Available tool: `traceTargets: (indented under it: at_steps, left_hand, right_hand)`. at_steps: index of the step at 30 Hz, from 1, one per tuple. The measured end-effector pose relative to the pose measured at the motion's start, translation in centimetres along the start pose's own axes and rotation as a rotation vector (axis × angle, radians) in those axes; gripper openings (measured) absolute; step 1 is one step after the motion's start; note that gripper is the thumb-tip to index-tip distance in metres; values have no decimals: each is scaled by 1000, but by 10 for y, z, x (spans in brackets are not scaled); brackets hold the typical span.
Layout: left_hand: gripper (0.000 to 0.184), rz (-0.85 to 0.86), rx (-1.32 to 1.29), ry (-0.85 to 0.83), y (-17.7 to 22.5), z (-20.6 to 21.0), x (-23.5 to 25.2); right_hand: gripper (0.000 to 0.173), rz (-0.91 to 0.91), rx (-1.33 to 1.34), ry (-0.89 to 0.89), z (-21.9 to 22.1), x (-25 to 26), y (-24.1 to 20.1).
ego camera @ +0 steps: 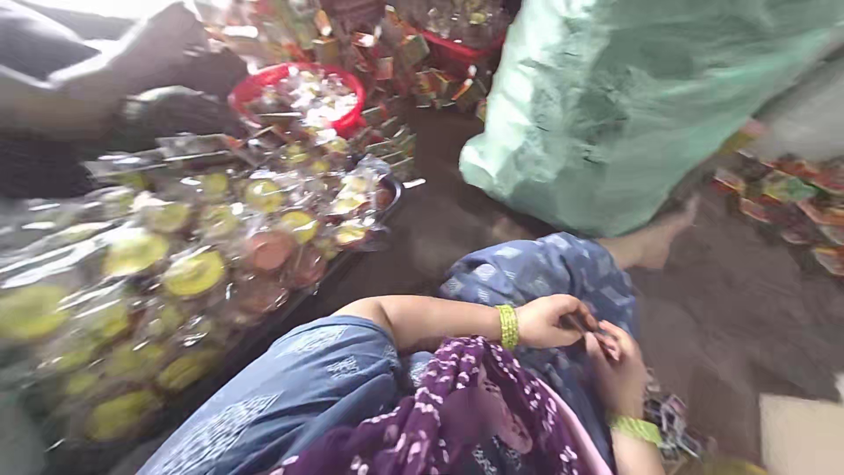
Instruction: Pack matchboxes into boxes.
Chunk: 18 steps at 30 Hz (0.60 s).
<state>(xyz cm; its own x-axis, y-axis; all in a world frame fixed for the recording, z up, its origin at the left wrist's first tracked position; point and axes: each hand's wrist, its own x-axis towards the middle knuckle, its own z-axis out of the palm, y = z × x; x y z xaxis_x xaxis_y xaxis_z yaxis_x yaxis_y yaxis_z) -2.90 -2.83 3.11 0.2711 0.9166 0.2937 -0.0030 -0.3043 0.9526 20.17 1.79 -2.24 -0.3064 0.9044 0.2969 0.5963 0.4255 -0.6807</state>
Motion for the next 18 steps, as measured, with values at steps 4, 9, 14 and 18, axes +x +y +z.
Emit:
traceTargets:
  at_steps: [4, 9, 14, 18]
  left_hand:
    - [25, -9, 14, 239, 5, -39, 6]
    - [26, -189, 387, 595, -28, -136, 10]
    - [50, -715, 644, 882, -55, -229, 12]
    - [78, -1065, 977, 846, -74, -277, 21]
  right_hand:
    - [41, 2, -6, 12, -1, -6, 2]
    - [34, -9, -92, 29, 1, -4, 3]
    - [34, -9, -62, 21, 1, -2, 6]
    - [33, -17, -72, 1, 2, 0, 8]
